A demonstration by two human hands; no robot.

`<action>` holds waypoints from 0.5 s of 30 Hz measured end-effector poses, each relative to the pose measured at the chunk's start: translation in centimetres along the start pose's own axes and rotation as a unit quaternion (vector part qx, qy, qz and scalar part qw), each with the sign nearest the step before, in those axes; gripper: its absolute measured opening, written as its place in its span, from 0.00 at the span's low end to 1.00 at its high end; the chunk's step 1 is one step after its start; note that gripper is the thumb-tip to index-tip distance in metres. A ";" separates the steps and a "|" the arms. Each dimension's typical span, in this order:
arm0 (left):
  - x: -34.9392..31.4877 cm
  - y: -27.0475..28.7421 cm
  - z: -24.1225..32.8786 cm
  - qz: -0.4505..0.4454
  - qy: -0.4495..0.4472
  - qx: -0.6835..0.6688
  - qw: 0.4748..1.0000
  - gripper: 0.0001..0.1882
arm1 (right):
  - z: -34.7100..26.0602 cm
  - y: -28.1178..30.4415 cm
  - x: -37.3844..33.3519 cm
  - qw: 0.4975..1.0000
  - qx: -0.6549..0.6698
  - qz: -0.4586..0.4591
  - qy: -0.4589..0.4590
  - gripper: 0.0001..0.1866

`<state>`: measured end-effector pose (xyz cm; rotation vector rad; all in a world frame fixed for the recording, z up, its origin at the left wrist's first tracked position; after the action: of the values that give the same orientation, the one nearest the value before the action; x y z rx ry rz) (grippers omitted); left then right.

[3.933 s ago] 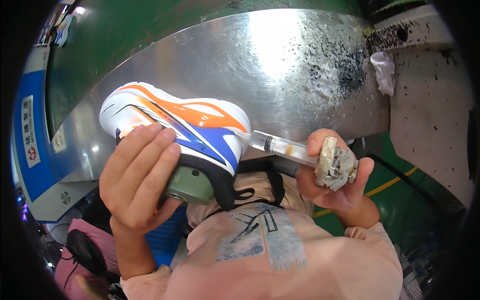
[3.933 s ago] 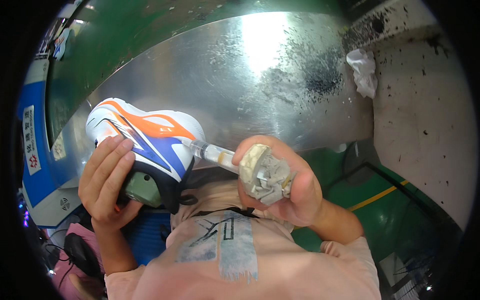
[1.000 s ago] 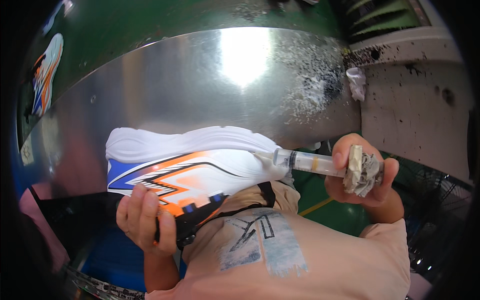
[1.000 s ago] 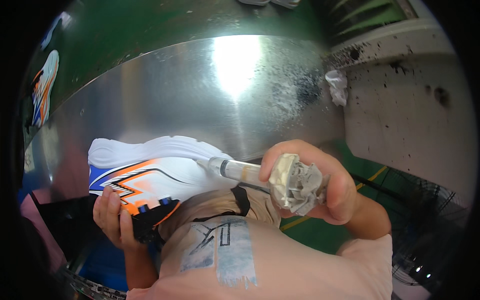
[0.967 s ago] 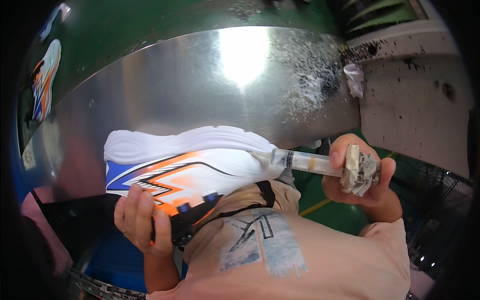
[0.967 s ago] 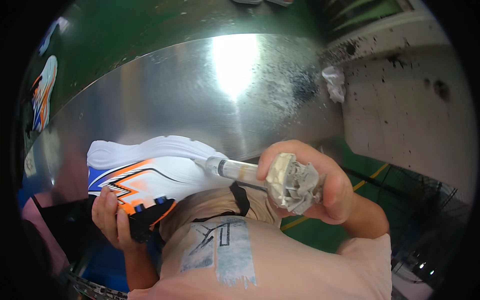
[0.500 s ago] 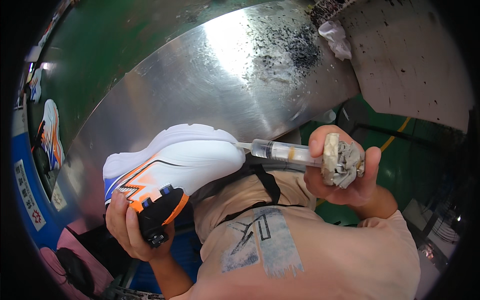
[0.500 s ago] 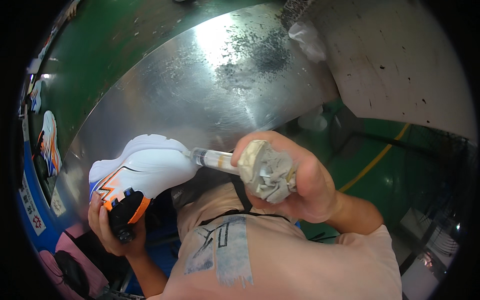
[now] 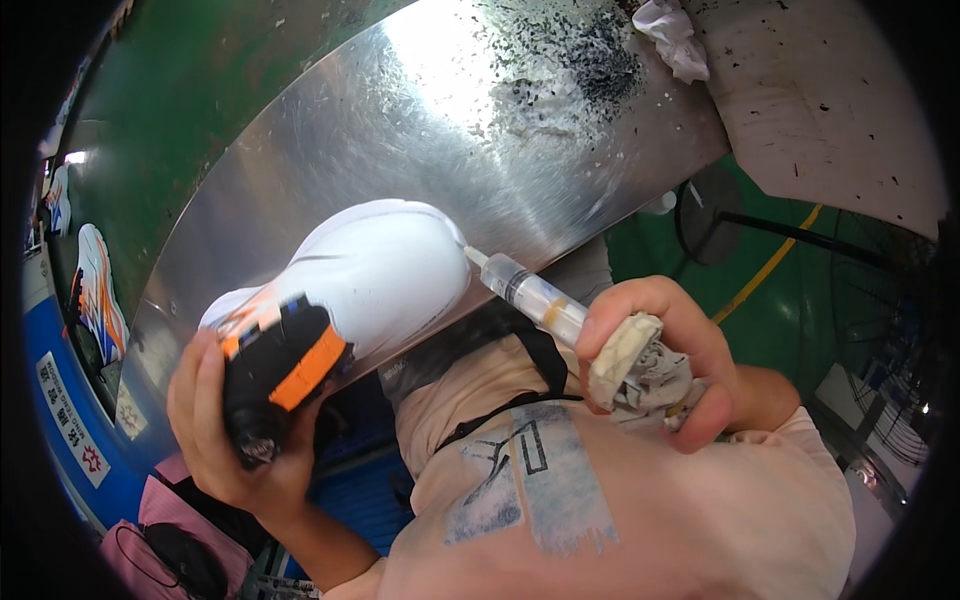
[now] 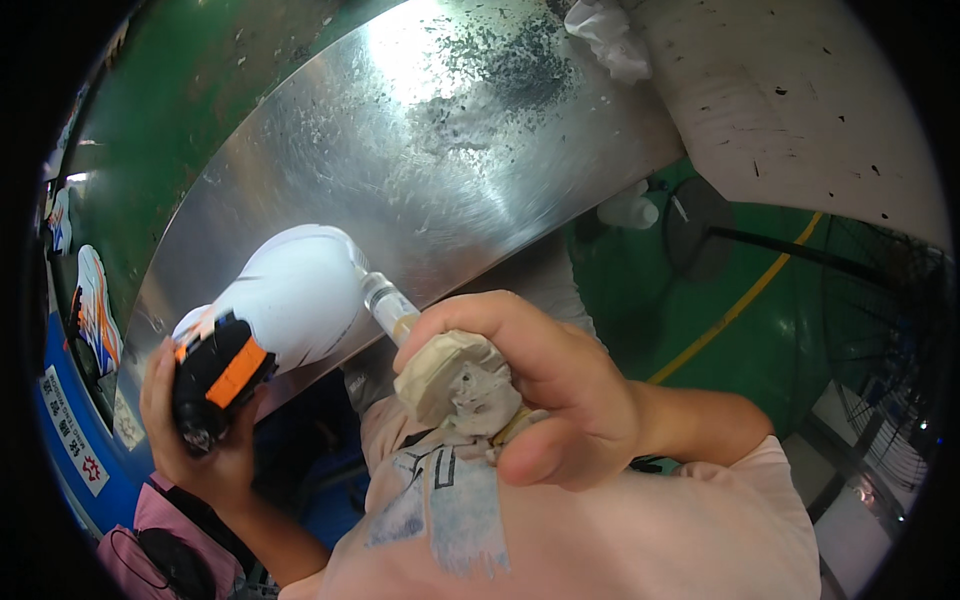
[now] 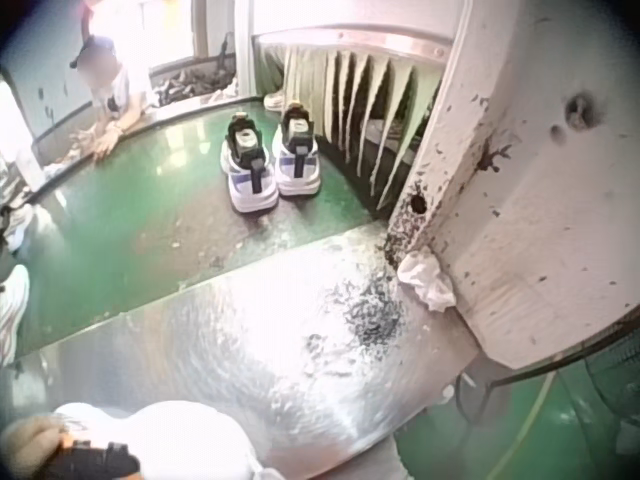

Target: The person applies liquid from a syringe into the junction of a shoe's sole, then places the shoe on a conveyor belt and repeats the action with another shoe.

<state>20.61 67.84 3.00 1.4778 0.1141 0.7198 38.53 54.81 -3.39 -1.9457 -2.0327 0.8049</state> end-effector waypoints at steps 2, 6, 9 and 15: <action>1.3 -0.8 -0.7 -0.020 -0.001 -0.033 0.999 0.34 | 0.5 0.2 0.2 0.999 -0.017 0.033 0.024 0.43; 3.8 -0.8 -3.0 -0.096 0.055 -0.161 0.981 0.35 | 0.3 0.1 0.7 0.996 -0.034 0.030 0.076 0.42; 5.1 -1.7 -4.4 -0.131 0.146 -0.277 0.940 0.35 | -0.1 0.0 0.7 0.990 -0.084 0.007 0.116 0.40; 6.7 -2.5 -6.1 -0.196 0.174 -0.281 0.923 0.33 | -0.3 -1.0 1.4 0.961 -0.198 -0.036 0.190 0.36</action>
<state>23.82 76.61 2.31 0.7356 0.4270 0.6112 37.68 56.26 -2.93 -2.0044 -2.1167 -0.0092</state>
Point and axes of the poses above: each hand's wrist, its own x-axis towards the middle knuckle, its own y-axis out of the back of the hand, z = x × y, the point moved 7 cm from there along x, towards the middle knuckle, and after that the axes turned 6 degrees about -y, right-handed, at the moved point
